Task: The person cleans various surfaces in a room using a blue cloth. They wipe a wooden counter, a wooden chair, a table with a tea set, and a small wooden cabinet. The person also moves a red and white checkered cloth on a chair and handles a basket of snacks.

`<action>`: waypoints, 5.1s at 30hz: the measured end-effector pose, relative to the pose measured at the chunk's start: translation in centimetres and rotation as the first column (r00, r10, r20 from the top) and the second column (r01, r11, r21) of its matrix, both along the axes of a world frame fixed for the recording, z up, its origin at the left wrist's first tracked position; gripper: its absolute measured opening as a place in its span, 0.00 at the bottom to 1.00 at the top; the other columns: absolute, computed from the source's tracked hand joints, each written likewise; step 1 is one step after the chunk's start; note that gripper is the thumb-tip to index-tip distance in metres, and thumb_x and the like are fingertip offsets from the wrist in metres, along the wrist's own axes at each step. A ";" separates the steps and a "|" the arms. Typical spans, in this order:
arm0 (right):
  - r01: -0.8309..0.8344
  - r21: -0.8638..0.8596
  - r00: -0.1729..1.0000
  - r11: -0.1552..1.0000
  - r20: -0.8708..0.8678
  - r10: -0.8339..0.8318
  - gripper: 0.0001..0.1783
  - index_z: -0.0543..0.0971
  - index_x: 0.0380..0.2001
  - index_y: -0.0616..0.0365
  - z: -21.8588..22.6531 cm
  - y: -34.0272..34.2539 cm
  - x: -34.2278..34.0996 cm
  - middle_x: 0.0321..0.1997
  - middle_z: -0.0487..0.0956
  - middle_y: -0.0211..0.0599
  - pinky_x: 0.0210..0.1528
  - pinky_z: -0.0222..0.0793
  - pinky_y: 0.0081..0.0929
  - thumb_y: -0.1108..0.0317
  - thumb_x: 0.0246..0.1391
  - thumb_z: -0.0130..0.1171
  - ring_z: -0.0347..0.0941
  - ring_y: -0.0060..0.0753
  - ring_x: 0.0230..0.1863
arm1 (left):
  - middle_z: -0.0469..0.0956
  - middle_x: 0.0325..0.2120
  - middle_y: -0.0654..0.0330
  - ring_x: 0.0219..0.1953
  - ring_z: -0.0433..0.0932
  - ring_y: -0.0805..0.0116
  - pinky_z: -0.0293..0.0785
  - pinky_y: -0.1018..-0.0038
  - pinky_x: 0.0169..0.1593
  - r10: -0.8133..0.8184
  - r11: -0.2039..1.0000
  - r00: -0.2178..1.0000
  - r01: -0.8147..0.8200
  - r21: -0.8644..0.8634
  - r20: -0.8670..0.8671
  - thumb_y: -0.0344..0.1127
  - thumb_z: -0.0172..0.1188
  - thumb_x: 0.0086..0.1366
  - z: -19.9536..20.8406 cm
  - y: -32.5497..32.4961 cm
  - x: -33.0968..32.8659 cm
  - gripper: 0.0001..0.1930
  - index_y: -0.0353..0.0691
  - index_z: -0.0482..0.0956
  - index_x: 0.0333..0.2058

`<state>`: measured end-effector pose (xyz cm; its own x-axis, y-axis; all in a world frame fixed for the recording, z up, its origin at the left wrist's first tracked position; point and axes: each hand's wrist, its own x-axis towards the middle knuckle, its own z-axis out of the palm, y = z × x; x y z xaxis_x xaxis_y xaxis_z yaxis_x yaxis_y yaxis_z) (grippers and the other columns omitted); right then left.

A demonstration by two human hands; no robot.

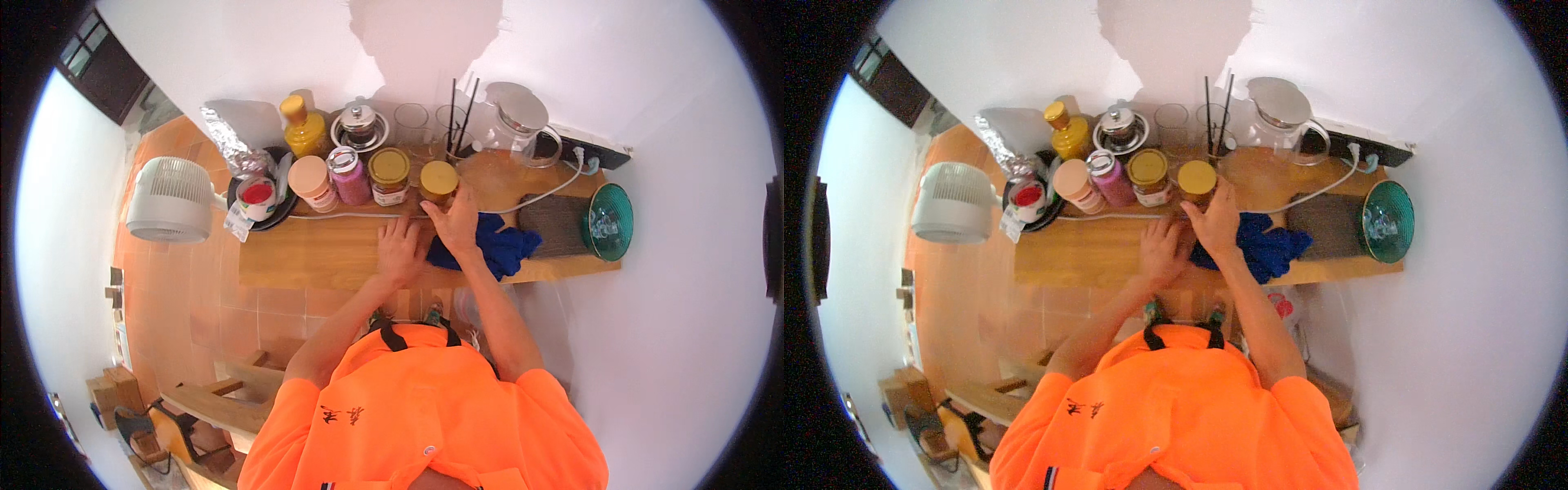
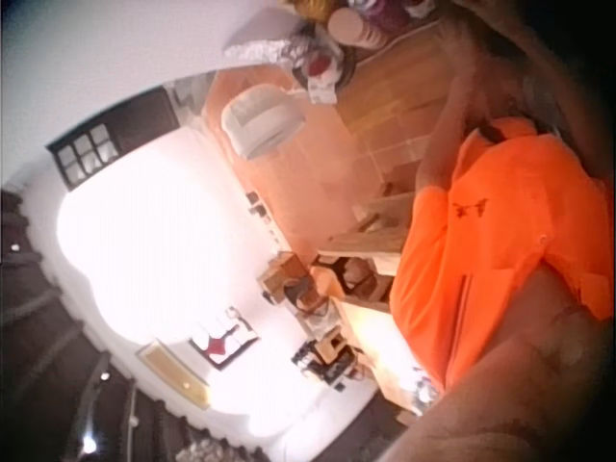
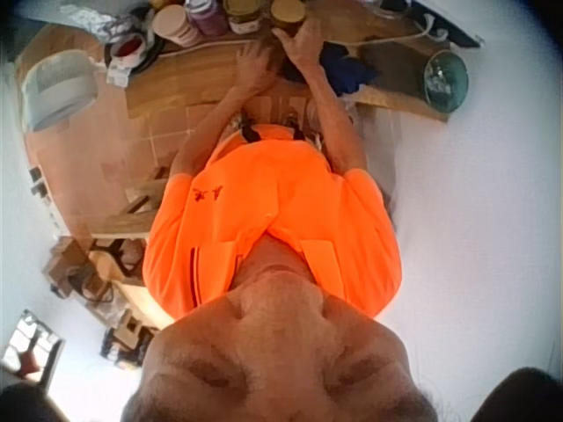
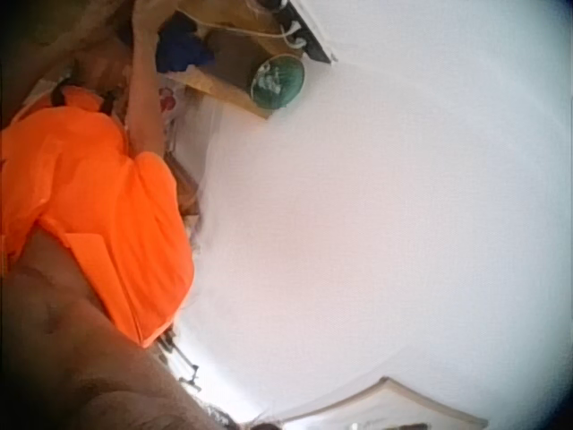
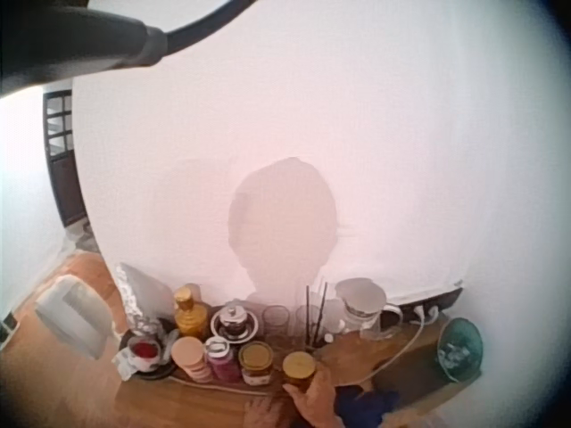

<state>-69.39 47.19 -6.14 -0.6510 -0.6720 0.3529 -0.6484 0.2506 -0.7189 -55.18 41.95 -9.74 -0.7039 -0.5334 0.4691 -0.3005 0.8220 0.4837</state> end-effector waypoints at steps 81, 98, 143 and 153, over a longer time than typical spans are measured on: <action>-0.137 0.424 0.867 0.895 -0.385 0.316 0.33 0.74 0.54 0.44 1.9 4.2 14.4 0.61 0.66 0.44 0.52 0.58 0.52 0.71 0.39 0.69 0.63 0.55 0.55 | 0.78 0.43 0.55 0.41 0.77 0.69 0.75 0.72 0.42 0.582 0.734 0.781 -0.384 0.560 -0.228 0.34 0.58 0.64 5.0 -24.6 29.0 0.17 0.35 0.75 0.50; 0.129 -0.144 0.688 0.981 0.726 0.016 0.29 0.63 0.65 0.53 1.6 -12.7 27.0 0.59 0.70 0.39 0.59 0.62 0.30 0.68 0.60 0.52 0.67 0.36 0.55 | 0.80 0.37 0.51 0.34 0.79 0.69 0.75 0.73 0.37 0.276 0.528 0.954 -0.050 0.848 -0.116 0.35 0.56 0.64 2.8 -30.7 26.5 0.23 0.34 0.68 0.57; -0.078 -0.108 0.242 0.991 0.962 0.124 0.22 0.68 0.52 0.64 0.7 -15.3 25.8 0.44 0.79 0.47 0.36 0.78 0.32 0.60 0.61 0.52 0.79 0.40 0.41 | 0.71 0.50 0.58 0.47 0.71 0.54 0.74 0.62 0.46 0.006 0.976 0.901 0.090 -0.201 0.435 0.22 0.59 0.47 9.4 -31.4 26.7 0.21 0.51 0.84 0.39; 0.071 -0.284 0.047 0.956 0.959 0.281 0.22 0.66 0.45 0.74 -1.2 -18.5 25.8 0.39 0.78 0.59 0.31 0.82 0.41 0.61 0.62 0.45 0.81 0.53 0.35 | 0.71 0.49 0.53 0.48 0.71 0.50 0.72 0.59 0.50 -0.017 0.995 0.935 0.051 -0.088 0.353 0.21 0.55 0.49 8.1 -31.5 27.4 0.23 0.48 0.81 0.45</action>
<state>-43.55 28.66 -7.30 -0.4297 -0.7969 -0.4247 0.7037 -0.0008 -0.7105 -27.80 10.46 -1.64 -0.8498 -0.4716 0.2353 -0.4084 0.8715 0.2715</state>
